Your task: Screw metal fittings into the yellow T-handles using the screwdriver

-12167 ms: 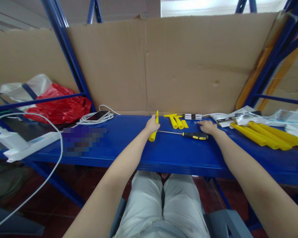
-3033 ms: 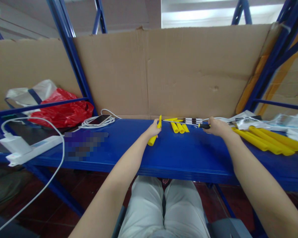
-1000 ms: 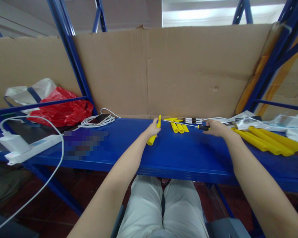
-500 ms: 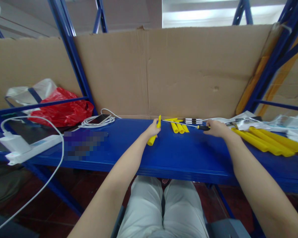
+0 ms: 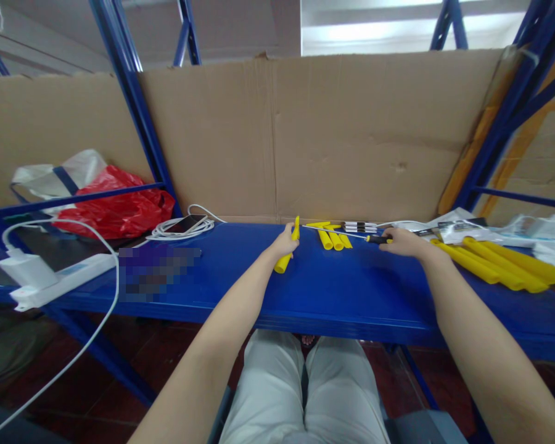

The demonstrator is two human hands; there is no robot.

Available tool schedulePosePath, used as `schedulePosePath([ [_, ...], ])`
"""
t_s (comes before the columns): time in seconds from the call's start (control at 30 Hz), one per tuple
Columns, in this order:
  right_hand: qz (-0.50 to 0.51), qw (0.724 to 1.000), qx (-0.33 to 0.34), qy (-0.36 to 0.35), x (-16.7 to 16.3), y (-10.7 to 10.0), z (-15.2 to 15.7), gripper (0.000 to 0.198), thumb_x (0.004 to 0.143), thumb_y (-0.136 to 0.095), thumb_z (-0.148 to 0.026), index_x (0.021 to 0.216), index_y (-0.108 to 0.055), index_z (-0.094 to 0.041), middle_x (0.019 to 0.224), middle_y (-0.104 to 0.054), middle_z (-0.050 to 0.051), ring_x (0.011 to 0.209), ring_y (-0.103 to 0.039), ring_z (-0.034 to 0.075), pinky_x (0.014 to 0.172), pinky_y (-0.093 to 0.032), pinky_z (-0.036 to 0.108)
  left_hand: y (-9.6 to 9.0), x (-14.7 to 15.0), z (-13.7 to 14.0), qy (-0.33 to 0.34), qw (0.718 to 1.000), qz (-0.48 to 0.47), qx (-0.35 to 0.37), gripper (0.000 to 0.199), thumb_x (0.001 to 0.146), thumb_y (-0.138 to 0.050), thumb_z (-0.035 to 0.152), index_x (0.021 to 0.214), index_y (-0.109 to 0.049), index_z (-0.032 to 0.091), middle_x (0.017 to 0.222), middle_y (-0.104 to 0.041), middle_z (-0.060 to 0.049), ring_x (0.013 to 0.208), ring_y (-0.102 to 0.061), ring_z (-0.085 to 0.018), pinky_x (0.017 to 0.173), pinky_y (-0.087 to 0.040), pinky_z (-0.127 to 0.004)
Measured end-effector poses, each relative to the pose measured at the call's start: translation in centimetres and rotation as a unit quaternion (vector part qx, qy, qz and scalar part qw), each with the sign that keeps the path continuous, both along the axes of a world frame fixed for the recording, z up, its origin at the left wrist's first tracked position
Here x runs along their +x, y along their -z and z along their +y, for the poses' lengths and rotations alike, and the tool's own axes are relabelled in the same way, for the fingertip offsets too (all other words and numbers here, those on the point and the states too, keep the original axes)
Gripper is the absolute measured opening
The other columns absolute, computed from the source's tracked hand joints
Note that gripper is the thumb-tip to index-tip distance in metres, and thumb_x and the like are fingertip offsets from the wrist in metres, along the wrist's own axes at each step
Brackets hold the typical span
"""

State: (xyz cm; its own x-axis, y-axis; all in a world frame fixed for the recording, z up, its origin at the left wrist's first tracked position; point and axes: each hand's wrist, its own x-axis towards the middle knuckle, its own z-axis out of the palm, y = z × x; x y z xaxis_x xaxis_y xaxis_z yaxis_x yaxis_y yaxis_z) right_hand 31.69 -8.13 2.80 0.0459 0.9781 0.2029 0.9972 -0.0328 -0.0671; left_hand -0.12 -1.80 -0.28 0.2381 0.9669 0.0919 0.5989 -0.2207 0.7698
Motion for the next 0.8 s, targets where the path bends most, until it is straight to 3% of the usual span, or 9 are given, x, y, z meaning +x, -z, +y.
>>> schedulePosePath([
  [0.23,-0.02,0.998,0.052,0.023,0.63,0.82,0.77,0.021,0.066,-0.07,-0.033,0.086,-0.065,-0.025,0.078,-0.072,0.006,0.076,-0.067,0.026,0.063,-0.045,0.03,0.09,0.07,0.19,0.006,1.0,0.01,-0.002,0.063,0.09,-0.049,0.009,0.148,-0.027,0.021,0.099,-0.063,-0.005,0.049,-0.056,-0.008,0.049,-0.053,-0.023],
  [0.5,-0.001,1.0,-0.009,0.01,0.32,0.26,0.41,0.021,0.073,-0.059,-0.032,0.09,-0.068,-0.022,0.081,-0.073,0.007,0.078,-0.068,0.025,0.066,-0.046,0.031,0.06,0.17,0.01,0.0,1.0,0.004,-0.004,0.064,0.091,-0.048,0.008,0.149,-0.026,0.021,0.099,-0.063,-0.005,0.048,-0.054,-0.008,0.048,-0.052,-0.023],
  [0.8,-0.033,0.997,0.052,0.048,0.47,0.58,0.57,0.03,0.068,-0.068,-0.036,0.096,-0.066,-0.025,0.088,-0.074,0.008,0.085,-0.069,0.029,0.066,-0.046,0.033,0.03,0.14,-0.05,0.004,1.0,0.005,-0.003,0.063,0.091,-0.048,0.008,0.149,-0.027,0.021,0.096,-0.063,-0.005,0.047,-0.054,-0.008,0.049,-0.052,-0.023],
])
